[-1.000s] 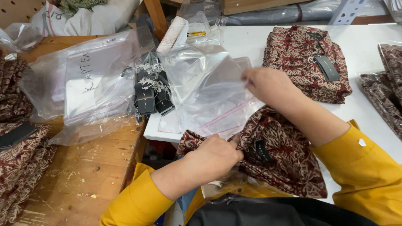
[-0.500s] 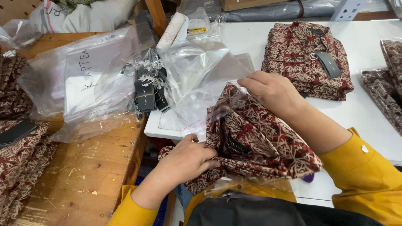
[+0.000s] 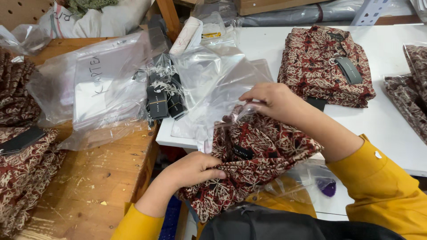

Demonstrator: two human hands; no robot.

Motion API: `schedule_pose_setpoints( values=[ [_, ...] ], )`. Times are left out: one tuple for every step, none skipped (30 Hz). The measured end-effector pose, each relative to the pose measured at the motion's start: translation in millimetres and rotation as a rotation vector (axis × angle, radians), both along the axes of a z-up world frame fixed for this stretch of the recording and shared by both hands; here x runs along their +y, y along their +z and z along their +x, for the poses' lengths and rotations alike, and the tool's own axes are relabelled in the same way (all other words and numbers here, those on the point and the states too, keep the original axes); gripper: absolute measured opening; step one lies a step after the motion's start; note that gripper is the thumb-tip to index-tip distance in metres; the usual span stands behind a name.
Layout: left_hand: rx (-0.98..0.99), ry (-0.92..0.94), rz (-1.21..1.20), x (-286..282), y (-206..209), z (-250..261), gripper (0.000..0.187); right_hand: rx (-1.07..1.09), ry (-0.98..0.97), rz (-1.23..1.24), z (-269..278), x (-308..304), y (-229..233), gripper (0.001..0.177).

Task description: The person repeatedly folds patterned garments, places them into clear plastic bags, seals the bags, and stacks them on a white table. The person also handles black tags and empty plastic bags during the process.

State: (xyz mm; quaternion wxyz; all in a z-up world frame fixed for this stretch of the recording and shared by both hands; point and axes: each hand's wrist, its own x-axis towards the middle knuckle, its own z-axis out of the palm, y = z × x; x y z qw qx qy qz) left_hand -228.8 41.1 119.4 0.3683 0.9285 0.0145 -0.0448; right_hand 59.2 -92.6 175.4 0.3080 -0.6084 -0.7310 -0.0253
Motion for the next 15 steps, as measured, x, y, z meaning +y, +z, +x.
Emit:
schedule_pose_setpoints(
  values=[
    [0.018, 0.016, -0.013, 3, 0, 1, 0.043, 0.016, 0.025, -0.03, 2, 1, 2, 0.025],
    [0.035, 0.033, -0.026, 5, 1, 1, 0.044, 0.031, 0.049, -0.061, 5, 1, 4, 0.025],
    [0.049, 0.048, -0.041, 6, 3, 1, 0.044, 0.044, 0.073, -0.093, 8, -1, 7, 0.025],
    [0.028, 0.107, -0.022, 6, 6, -1, 0.042, 0.018, 0.038, -0.067, 12, -4, 11, 0.027],
    [0.009, 0.166, -0.004, 6, 9, -4, 0.04, -0.006, 0.005, -0.042, 13, -8, 13, 0.028],
    [-0.011, 0.225, 0.014, 4, 13, -6, 0.039, -0.029, -0.028, -0.017, 12, -12, 16, 0.03],
    [-0.018, 0.28, 0.09, 1, 15, -6, 0.038, -0.061, -0.061, -0.002, 7, -15, 16, 0.031],
    [-0.025, 0.334, 0.167, -3, 17, -4, 0.038, -0.094, -0.094, 0.014, 0, -18, 16, 0.032],
    [-0.029, 0.391, 0.241, -9, 17, -2, 0.038, -0.124, -0.123, 0.027, -10, -21, 15, 0.033],
    [-0.035, 0.415, 0.264, -14, 16, 4, 0.038, -0.186, -0.122, 0.042, -25, -22, 12, 0.038],
    [-0.039, 0.439, 0.288, -19, 15, 11, 0.038, -0.247, -0.121, 0.057, -44, -21, 6, 0.043],
    [-0.043, 0.463, 0.312, -23, 13, 15, 0.038, -0.307, -0.119, 0.072, -61, -21, 0, 0.047],
    [-0.061, 0.483, 0.297, -24, 13, 19, 0.037, -0.325, -0.058, 0.092, -70, -21, -3, 0.046],
    [-0.078, 0.504, 0.282, -24, 13, 21, 0.037, -0.343, 0.004, 0.112, -72, -22, -2, 0.046],
    [-0.097, 0.519, 0.272, -22, 13, 23, 0.037, -0.362, 0.059, 0.135, -72, -23, -1, 0.045]
  ],
)
